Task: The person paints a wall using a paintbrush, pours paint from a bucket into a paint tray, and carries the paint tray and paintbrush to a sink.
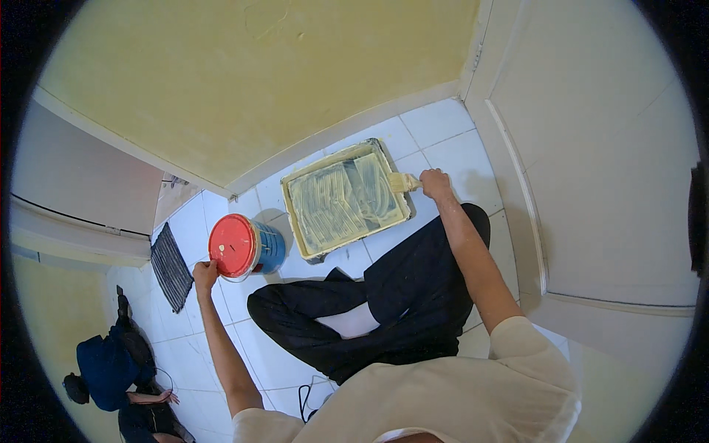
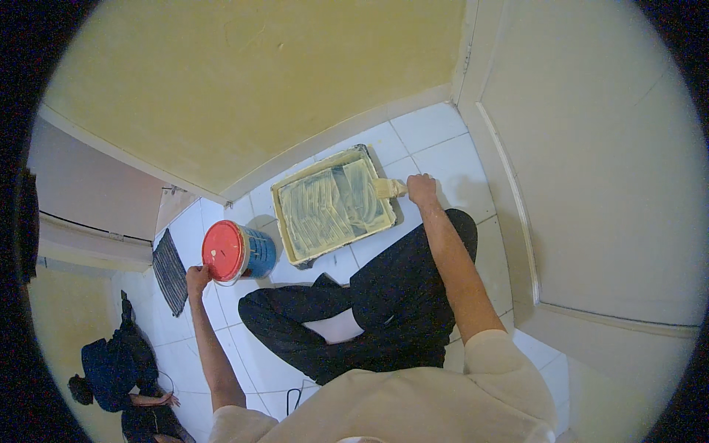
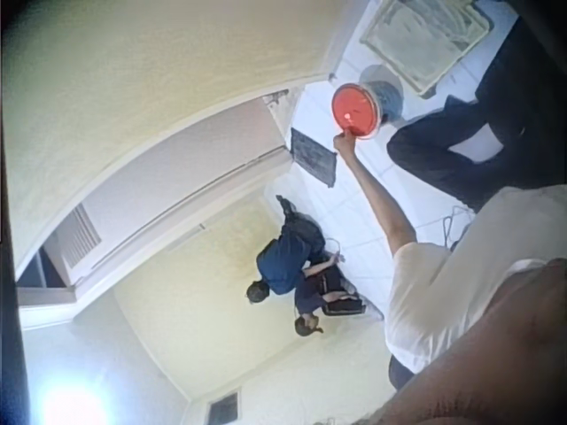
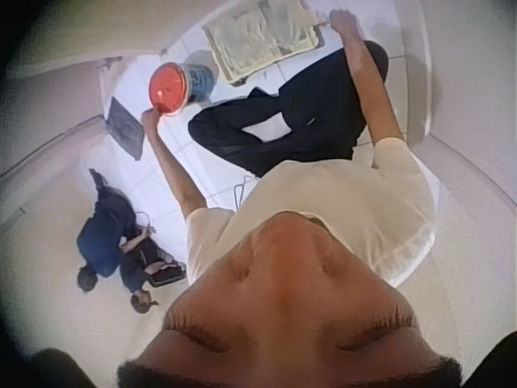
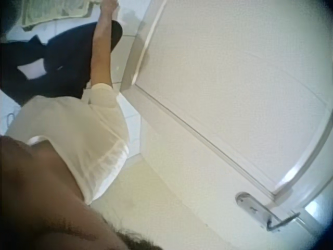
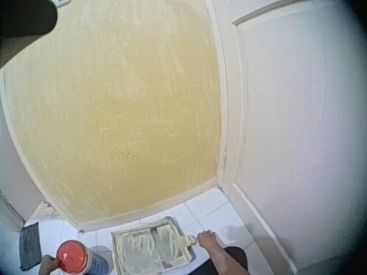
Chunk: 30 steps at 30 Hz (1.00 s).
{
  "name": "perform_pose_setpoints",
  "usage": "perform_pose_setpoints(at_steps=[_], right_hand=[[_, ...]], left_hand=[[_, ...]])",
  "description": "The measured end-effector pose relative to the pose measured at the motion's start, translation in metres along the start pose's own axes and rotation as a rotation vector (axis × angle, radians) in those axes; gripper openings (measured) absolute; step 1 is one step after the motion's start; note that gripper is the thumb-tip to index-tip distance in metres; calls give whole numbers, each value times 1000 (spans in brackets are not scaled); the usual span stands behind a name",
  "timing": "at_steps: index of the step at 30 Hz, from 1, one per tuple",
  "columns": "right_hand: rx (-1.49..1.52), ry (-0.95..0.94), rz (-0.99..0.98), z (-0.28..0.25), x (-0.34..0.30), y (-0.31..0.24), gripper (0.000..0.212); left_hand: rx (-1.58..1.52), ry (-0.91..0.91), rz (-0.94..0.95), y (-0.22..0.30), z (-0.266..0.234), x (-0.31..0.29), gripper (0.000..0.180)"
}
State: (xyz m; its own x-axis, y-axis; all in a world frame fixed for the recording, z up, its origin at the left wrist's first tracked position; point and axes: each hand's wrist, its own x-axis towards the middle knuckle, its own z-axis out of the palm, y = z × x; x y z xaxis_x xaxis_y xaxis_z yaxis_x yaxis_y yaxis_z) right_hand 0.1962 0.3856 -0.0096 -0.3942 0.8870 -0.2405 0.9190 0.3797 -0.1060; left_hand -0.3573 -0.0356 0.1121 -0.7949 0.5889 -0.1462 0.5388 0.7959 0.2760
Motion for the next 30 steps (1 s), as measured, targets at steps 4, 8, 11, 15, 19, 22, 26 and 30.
perform_pose_setpoints(at_steps=[4, 8, 11, 15, 19, 22, 26, 30], right_hand=[[-11, 11, -91, 10, 3, -4, 16], [6, 102, -98, 15, 3, 2, 25], [17, -14, -34, 3, -6, -4, 32], [14, -49, -17, -20, -19, -12, 44], [130, -20, 43, -24, -21, -11, 63], [176, -4, 46, -18, -19, -6, 57], [155, -43, 22, -25, -18, -11, 67], [172, -13, 40, -19, -15, -5, 65]], left_hand=[[-84, 109, -56, 1, -14, -4, 49], [-222, 118, -94, 39, -52, -9, 55], [-600, 86, -96, 68, -64, -21, 54], [-677, 40, 82, 111, -90, -34, 34], [-454, 121, 352, 144, -104, -64, 14], [-463, 93, 375, 155, -117, -92, 12], [-526, 7, 316, 153, -142, -142, 7], [-580, 140, 185, 107, -132, -165, 7]])
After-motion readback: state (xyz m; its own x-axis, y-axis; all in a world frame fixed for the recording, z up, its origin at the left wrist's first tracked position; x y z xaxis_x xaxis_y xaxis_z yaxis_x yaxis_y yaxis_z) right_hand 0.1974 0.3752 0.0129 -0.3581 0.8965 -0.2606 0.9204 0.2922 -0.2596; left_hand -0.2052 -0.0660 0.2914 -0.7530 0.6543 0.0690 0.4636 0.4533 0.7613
